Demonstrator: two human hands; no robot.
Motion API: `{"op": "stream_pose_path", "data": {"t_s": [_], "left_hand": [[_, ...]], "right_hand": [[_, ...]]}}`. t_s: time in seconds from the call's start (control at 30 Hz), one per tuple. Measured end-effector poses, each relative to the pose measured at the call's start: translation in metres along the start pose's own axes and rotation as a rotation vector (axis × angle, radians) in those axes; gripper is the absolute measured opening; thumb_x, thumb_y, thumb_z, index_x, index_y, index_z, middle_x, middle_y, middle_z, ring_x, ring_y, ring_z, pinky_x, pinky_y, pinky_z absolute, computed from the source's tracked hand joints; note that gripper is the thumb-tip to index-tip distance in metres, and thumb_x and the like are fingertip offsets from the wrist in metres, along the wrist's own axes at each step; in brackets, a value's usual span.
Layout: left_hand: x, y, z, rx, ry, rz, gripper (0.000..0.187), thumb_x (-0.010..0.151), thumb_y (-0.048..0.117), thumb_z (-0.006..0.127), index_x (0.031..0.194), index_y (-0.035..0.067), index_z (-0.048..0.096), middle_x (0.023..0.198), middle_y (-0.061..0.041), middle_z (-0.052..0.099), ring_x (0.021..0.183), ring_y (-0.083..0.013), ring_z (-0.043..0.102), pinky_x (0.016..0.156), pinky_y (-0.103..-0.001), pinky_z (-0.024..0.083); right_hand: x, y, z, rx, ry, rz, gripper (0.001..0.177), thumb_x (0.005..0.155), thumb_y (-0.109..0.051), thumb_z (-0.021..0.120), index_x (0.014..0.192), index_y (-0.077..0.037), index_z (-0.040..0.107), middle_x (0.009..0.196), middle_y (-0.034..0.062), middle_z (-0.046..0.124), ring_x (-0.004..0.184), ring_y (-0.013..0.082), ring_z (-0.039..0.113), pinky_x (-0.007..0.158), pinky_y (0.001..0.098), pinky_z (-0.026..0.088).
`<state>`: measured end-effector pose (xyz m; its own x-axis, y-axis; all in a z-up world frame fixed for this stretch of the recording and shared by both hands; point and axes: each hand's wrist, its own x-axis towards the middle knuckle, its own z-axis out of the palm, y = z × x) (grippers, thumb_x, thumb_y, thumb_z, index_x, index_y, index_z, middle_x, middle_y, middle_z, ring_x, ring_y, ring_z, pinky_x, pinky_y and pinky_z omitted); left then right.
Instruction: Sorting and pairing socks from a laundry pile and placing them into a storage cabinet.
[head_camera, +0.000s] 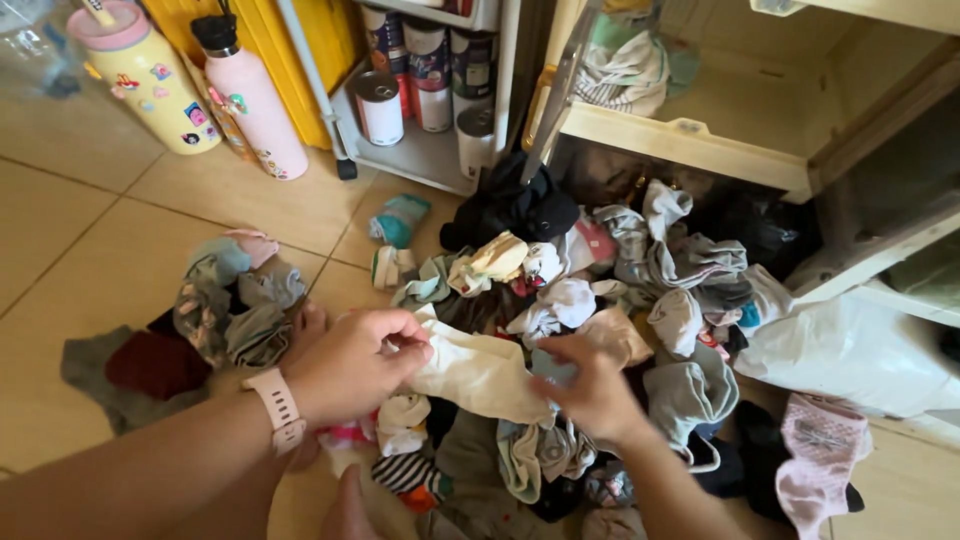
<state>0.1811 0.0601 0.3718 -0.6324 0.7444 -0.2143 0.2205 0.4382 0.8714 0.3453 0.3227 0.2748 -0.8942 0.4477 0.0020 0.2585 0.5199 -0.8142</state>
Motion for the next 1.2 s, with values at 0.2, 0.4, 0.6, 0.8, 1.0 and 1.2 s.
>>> {"op": "stream_pose_path", "data": {"t_s": [0.2, 0.4, 0.6, 0.8, 1.0, 1.2], "left_hand": [[0.006, -0.016, -0.006, 0.045, 0.032, 0.003, 0.019, 0.087, 0.02, 0.072, 0.089, 0.002, 0.074, 0.074, -0.007, 0.077, 0.066, -0.0133, 0.07, 0.062, -0.03, 0.057], [0.009, -0.048, -0.007, 0.195, 0.053, 0.024, 0.013, 0.084, 0.018, 0.072, 0.086, 0.005, 0.074, 0.077, -0.007, 0.078, 0.072, -0.0161, 0.073, 0.07, -0.031, 0.057], [0.01, -0.059, 0.004, 0.216, 0.032, -0.016, 0.013, 0.081, 0.017, 0.074, 0.087, 0.006, 0.073, 0.084, -0.008, 0.076, 0.078, -0.018, 0.073, 0.071, -0.033, 0.058], [0.007, -0.049, 0.001, 0.105, -0.006, -0.118, 0.014, 0.085, 0.018, 0.075, 0.09, 0.006, 0.072, 0.081, -0.007, 0.075, 0.072, -0.0149, 0.07, 0.066, -0.032, 0.056], [0.004, -0.043, 0.005, 0.025, -0.054, -0.137, 0.015, 0.085, 0.019, 0.076, 0.09, 0.005, 0.072, 0.076, -0.003, 0.072, 0.065, -0.0101, 0.066, 0.06, -0.029, 0.054], [0.002, -0.038, 0.003, -0.039, -0.062, -0.136, 0.016, 0.086, 0.019, 0.076, 0.09, 0.004, 0.071, 0.076, -0.004, 0.072, 0.066, -0.0109, 0.066, 0.061, -0.029, 0.054]], "right_hand": [[0.007, 0.015, 0.032, -0.227, -0.076, -0.294, 0.048, 0.066, -0.017, 0.088, 0.108, 0.0, 0.073, 0.113, 0.018, 0.071, 0.102, 0.0358, 0.068, 0.084, 0.0453, 0.056], [0.015, 0.019, 0.03, 0.026, -0.217, 0.017, 0.042, 0.071, -0.011, 0.078, 0.11, -0.001, 0.067, 0.102, 0.0134, 0.076, 0.092, 0.0245, 0.074, 0.083, 0.0384, 0.058], [0.014, -0.006, 0.032, 0.096, -0.245, 0.194, 0.078, 0.072, -0.009, 0.077, 0.144, -0.007, 0.047, 0.095, 0.0138, 0.075, 0.077, 0.0213, 0.069, 0.066, 0.0353, 0.056], [0.018, 0.008, 0.011, -0.092, -0.59, 0.278, 0.029, 0.077, -0.012, 0.069, 0.099, 0.007, 0.073, 0.079, 0.0163, 0.071, 0.066, 0.0228, 0.063, 0.058, 0.0351, 0.049], [0.014, -0.032, 0.04, 0.069, -0.352, 0.277, 0.04, 0.076, -0.028, 0.082, 0.108, -0.008, 0.07, 0.083, 0.0063, 0.075, 0.07, 0.0157, 0.068, 0.065, 0.0315, 0.056], [0.02, -0.007, 0.03, 0.42, -0.332, 0.414, 0.033, 0.071, -0.016, 0.084, 0.094, 0.007, 0.076, 0.082, 0.0143, 0.078, 0.071, 0.0193, 0.07, 0.069, 0.0319, 0.056]]}}
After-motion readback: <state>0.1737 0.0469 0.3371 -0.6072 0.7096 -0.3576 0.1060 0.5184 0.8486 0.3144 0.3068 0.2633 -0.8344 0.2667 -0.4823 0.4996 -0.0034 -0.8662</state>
